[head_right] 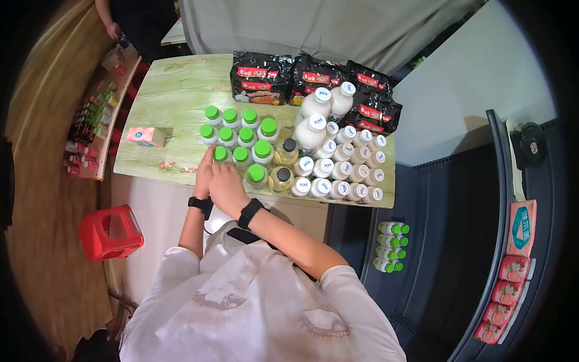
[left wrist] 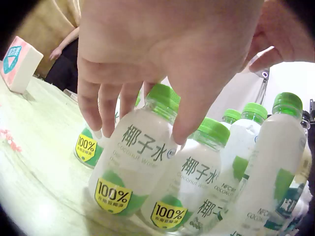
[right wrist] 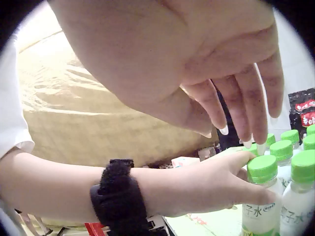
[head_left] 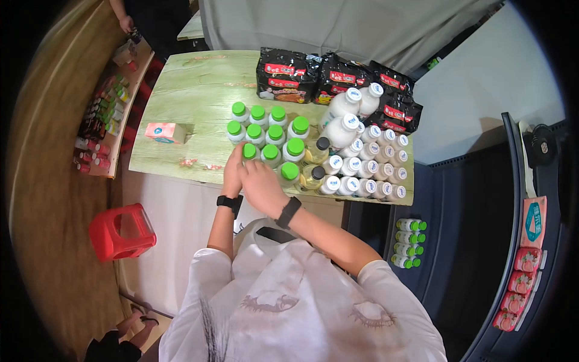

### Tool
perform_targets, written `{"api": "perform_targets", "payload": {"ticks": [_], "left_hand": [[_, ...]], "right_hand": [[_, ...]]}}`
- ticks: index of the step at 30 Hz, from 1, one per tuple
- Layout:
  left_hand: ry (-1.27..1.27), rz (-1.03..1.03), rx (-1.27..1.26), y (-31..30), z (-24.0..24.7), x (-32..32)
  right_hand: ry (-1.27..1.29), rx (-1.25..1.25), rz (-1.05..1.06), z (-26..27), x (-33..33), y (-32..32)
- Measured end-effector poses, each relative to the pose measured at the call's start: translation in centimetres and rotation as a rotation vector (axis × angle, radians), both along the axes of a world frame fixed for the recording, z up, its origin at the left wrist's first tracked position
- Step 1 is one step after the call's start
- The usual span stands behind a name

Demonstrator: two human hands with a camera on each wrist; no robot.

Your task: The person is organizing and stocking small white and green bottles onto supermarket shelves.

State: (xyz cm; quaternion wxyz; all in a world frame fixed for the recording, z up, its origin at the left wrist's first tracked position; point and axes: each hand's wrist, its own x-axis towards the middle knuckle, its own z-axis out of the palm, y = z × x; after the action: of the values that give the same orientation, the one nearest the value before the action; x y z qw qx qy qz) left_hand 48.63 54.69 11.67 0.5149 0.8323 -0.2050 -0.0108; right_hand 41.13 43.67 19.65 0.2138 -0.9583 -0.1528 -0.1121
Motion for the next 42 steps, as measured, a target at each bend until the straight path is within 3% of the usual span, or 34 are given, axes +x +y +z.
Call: {"api": "perform_targets", "payload": {"ticks": [3, 7, 10, 13, 19, 22, 26, 34, 37, 42], "left_hand": [[0.102, 0.005, -0.001, 0.5, -1.9, 0.6], [-0.035, -0.027, 0.095, 0.6, -2.7, 0.7], [0.158, 0.106, 0.006, 0.1, -1.2, -0.1], [0.029, 0.025, 0.052, 0.2, -2.8, 0.4], [0.102, 0.110, -0.041, 0.5, -3.2, -1.0], [0.080, 0.145, -0.109, 0.6, -3.1, -2.2], [0.130, 0.150, -0.095, 1.4, -3.5, -3.8], [0.141, 0.126, -0.015, 2.0, 0.9, -9.1], [0.118, 0.063, 0.090, 0.8, 3.3, -10.7], [0.127, -0.223, 0.116, -4.2, 7.0, -13.6]], "right_hand": [[-0.008, -0.073, -0.136, -1.5, 1.7, 1.3], [-0.047, -0.273, -0.238, -4.3, 3.6, 2.0], [-0.102, -0.344, -0.297, -5.6, 4.5, 1.9], [0.028, -0.306, -0.271, -6.2, 5.5, 1.7], [0.111, -0.278, -0.169, -6.2, 5.4, 1.5], [0.030, -0.277, -0.120, -6.4, 4.5, 1.6], [0.053, -0.174, -0.068, -5.4, 3.0, 1.4], [0.105, 0.048, 0.001, -0.1, -2.4, -1.0], [0.155, 0.233, -0.037, 2.0, -5.4, -3.5], [0.280, 0.460, -0.169, 5.4, -12.0, -10.5]]}}
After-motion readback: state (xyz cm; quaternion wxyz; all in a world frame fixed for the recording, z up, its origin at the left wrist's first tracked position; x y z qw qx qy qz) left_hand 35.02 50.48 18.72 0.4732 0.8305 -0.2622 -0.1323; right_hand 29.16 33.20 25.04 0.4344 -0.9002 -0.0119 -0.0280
